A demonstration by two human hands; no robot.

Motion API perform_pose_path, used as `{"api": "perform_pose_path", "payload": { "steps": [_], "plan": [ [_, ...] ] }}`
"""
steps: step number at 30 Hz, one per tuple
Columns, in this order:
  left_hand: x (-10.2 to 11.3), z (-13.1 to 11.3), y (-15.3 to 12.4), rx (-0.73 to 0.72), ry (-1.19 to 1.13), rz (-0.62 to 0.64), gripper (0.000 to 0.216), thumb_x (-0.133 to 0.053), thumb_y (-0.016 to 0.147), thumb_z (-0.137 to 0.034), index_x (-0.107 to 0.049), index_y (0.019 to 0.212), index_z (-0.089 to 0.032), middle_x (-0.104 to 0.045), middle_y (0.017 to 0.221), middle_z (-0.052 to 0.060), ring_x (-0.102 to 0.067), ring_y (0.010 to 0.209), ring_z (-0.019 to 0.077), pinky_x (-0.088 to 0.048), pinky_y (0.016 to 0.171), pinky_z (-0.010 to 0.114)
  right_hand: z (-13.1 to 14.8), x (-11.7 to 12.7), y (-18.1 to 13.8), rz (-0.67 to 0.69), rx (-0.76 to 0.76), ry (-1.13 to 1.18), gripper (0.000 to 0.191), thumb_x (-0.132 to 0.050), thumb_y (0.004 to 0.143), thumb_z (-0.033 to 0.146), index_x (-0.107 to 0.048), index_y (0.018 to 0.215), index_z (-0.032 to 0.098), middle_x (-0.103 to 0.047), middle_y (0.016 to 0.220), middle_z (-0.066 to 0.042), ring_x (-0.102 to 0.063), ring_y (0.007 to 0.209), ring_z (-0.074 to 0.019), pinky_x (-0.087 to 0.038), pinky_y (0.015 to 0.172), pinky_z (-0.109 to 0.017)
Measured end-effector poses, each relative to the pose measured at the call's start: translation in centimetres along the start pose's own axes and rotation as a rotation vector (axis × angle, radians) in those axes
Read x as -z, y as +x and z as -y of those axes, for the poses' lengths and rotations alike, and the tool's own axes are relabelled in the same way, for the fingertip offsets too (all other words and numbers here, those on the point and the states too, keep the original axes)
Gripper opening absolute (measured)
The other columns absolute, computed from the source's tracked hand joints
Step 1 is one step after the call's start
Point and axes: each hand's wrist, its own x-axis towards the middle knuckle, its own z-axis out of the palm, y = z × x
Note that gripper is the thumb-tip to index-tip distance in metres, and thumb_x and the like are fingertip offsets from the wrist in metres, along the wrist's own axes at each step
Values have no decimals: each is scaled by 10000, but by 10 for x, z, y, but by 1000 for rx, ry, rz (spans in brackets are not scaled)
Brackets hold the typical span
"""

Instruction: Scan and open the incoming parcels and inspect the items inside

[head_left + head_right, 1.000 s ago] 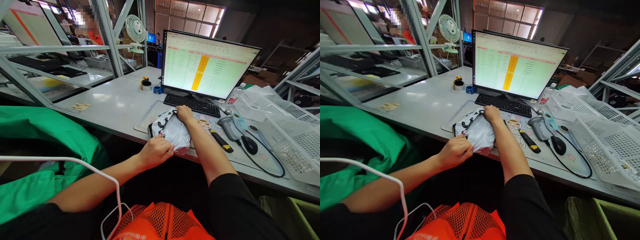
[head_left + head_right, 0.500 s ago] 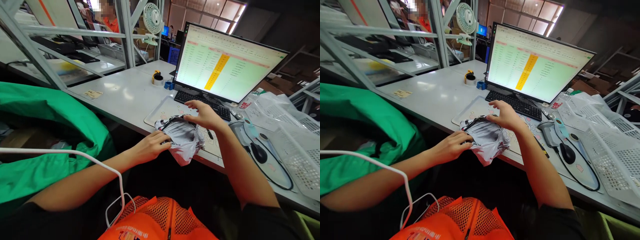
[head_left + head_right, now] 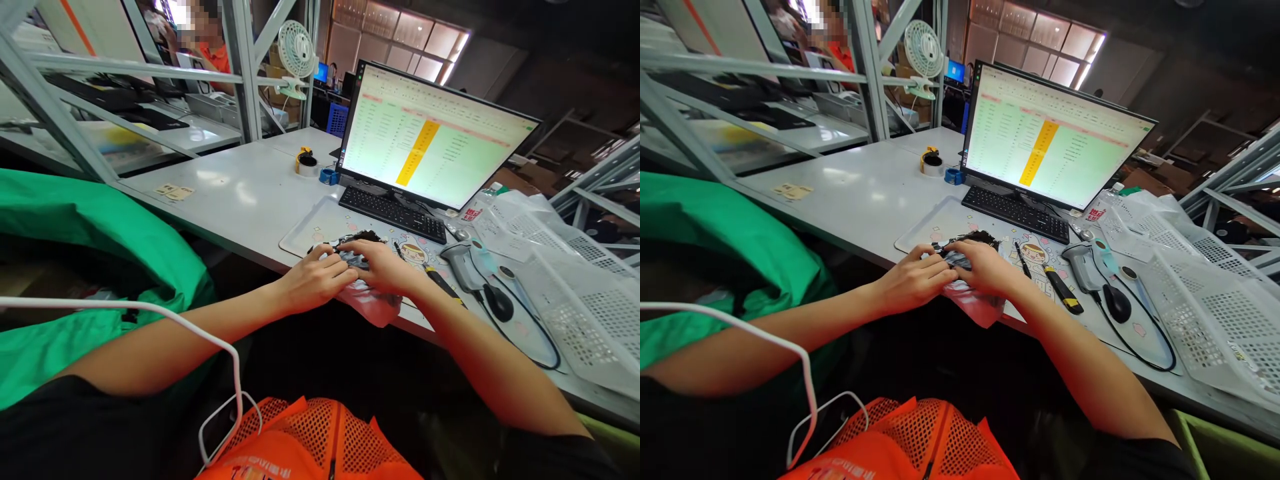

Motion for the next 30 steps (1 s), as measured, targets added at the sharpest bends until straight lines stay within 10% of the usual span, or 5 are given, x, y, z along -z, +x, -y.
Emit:
{"api": "perform_pose_path", "payload": {
  "steps": [16,20,24,30],
  "plan": [
    [-2,-30,35,79,78,318,118,-552,982,-84,-639,919,-132,-699,834,92,-657,816,264,-388,833,396,12,21,-7,316,-163,-448,341,-518,953,13,-645,1223,179,-737,1078,-96,-696,945,-221,-442,741,-294],
    [0,-32,42,157,140,375,156,-554,969,-66,-646,858,-126,-689,777,105,-661,794,283,-387,838,410,14,22,-6,210,-260,-519,263,-494,971,58,-712,1066,171,-734,1090,-131,-682,952,-241,-423,715,-306],
    [7,-31,45,86,67,373,113,-583,970,-92,-673,933,-149,-697,858,93,-657,867,282,-385,887,417,13,22,-9,-48,-395,-317,284,-479,923,40,-734,915,164,-744,950,-84,-658,905,-211,-435,757,-291],
    [3,-37,39,117,107,414,152,-629,949,-110,-697,1057,-193,-693,990,117,-642,958,302,-378,941,440,8,25,-17,0,-420,86,213,-601,818,84,-705,987,162,-734,925,-19,-631,822,-157,-446,731,-249]
  ]
}}
